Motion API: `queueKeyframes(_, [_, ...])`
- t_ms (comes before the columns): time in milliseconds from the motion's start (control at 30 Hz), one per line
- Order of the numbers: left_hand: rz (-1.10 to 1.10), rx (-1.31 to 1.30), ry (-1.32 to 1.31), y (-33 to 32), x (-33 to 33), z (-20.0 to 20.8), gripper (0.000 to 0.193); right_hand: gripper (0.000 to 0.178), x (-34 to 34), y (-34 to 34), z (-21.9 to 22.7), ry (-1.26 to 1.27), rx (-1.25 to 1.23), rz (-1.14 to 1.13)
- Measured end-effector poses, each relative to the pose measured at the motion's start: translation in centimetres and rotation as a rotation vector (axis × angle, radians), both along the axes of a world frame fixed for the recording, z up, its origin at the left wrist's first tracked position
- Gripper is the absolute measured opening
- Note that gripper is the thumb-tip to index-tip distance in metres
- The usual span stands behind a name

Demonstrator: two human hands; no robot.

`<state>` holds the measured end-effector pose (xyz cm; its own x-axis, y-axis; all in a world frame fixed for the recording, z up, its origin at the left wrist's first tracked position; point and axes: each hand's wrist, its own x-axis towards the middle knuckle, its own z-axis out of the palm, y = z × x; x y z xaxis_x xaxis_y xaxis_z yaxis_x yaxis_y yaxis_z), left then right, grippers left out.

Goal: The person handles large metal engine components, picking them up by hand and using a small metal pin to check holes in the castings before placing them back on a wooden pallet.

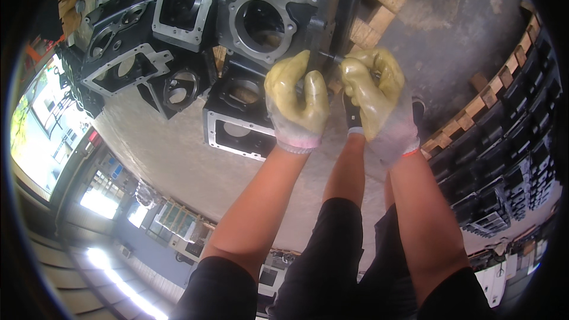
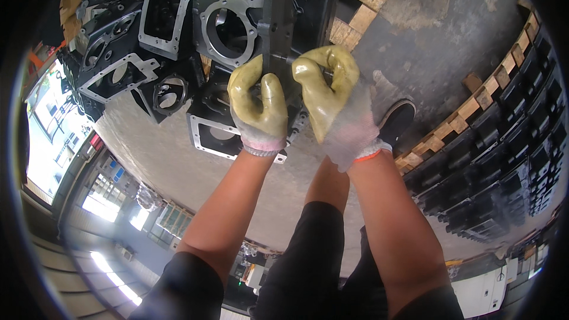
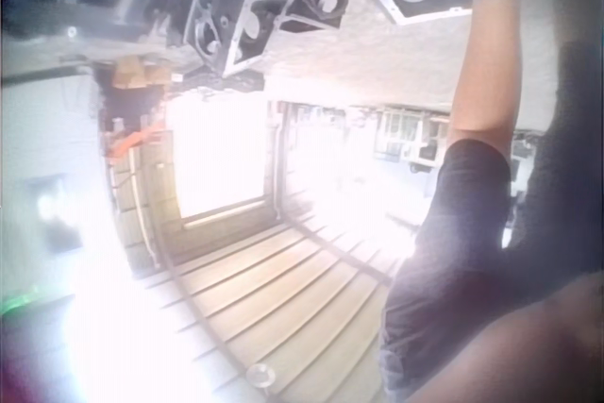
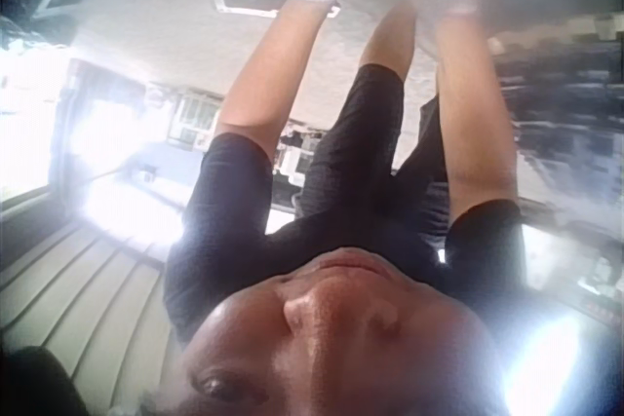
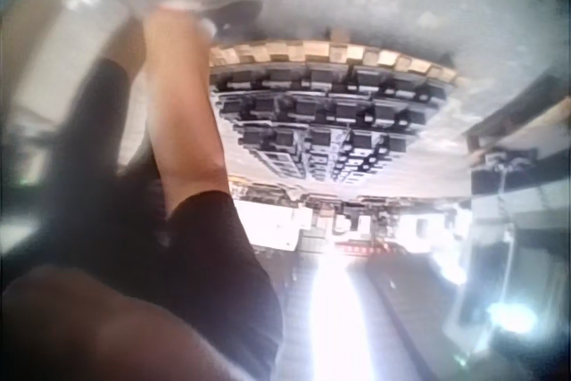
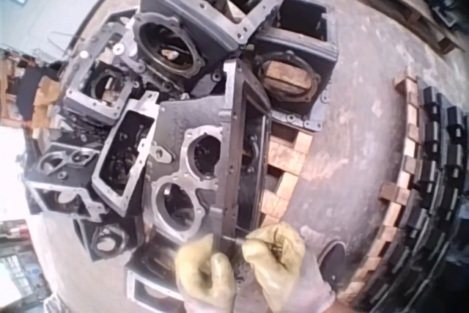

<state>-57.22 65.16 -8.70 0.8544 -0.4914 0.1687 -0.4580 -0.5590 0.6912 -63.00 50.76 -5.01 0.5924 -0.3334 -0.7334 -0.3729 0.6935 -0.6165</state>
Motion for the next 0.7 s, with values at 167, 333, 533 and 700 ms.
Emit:
queueKeyframes(167, [0.01, -0.009, -0.014, -0.1, 0.0, 0.0, 0.03, 0.026, 0.1, -0.2, 0.2, 0.082, -0.031, 0.076])
queueKeyframes(333, [0.017, -0.026, -0.029, -0.1, 0.0, -0.1, 0.031, 0.037, 1.4, -2.7, 1.6, 0.279, 0.236, 0.231])
queueKeyframes(533, [0.006, -0.013, 0.001, -0.1, 0.1, -0.1, 0.032, 0.034, 0.6, -0.5, 0.2, 0.092, -0.11, 0.094])
queueKeyframes(700, [-0.009, 0.028, 0.0, -0.1, 0.2, 0.6, 0.026, 0.034, 1.8, -2.7, 2.1, 0.237, 0.196, 0.181])
